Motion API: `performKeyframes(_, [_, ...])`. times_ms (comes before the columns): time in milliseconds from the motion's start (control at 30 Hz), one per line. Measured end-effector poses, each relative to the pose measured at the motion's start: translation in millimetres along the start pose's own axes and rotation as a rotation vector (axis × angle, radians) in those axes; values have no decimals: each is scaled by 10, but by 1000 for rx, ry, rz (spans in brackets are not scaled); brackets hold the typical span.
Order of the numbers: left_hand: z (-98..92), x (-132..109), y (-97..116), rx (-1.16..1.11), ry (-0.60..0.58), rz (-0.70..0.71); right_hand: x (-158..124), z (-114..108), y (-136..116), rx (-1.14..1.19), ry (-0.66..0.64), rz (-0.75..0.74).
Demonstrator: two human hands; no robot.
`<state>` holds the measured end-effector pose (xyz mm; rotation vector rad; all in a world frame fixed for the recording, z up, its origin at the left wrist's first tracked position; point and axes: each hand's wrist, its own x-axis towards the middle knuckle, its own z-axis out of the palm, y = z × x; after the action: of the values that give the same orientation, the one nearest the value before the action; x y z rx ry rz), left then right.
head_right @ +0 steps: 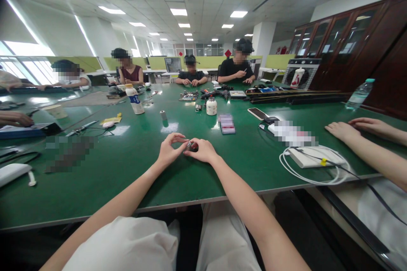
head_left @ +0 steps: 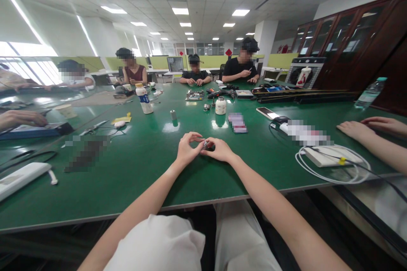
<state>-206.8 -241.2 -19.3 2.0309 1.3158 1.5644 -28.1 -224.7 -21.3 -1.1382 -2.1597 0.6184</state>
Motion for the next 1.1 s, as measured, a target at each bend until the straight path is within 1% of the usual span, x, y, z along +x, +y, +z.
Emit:
performKeyframes(133, [22,5,13,-69,32,-49,-6,-3,-8,-1,4,4])
performKeyframes(233, [41,6,32,-91,86,-66,-8,-5,-15,-4,2,16])
performKeyframes(333, [22,25,-7,-60,172,-93,-7,-6,-22,-9,6,21])
performKeyframes(400, [-13,43,-80,8,187,-134,-6,-7,-27,-10,3,20])
performKeyframes(467, [-52,55,-179,108,134,-185,-6,-8,-30,-11,-3,19])
performKeyframes(533, [-75,51,-279,189,32,-223,-6,-8,-30,-14,0,23])
performKeyframes(600, [-76,33,-361,218,-50,-232,-5,-7,-29,-18,5,25])
performKeyframes(633, [-68,22,-391,217,-67,-228,-5,-6,-26,-18,6,24])
performKeyframes(767, [-22,-16,-448,179,-54,-174,0,0,-12,-16,6,14])
performKeyframes(833, [-11,-23,-442,165,-60,-152,3,4,-4,-15,5,11])
performKeyframes(900, [-14,-17,-407,177,-60,-161,4,6,1,-13,5,6])
performKeyframes(967, [-22,-1,-343,195,-21,-182,3,6,1,-12,6,5])
performKeyframes(1000, [-24,8,-302,190,17,-179,2,5,-1,-12,7,8])
performKeyframes(1100, [-8,27,-173,109,154,-104,-3,0,-14,-4,8,15])
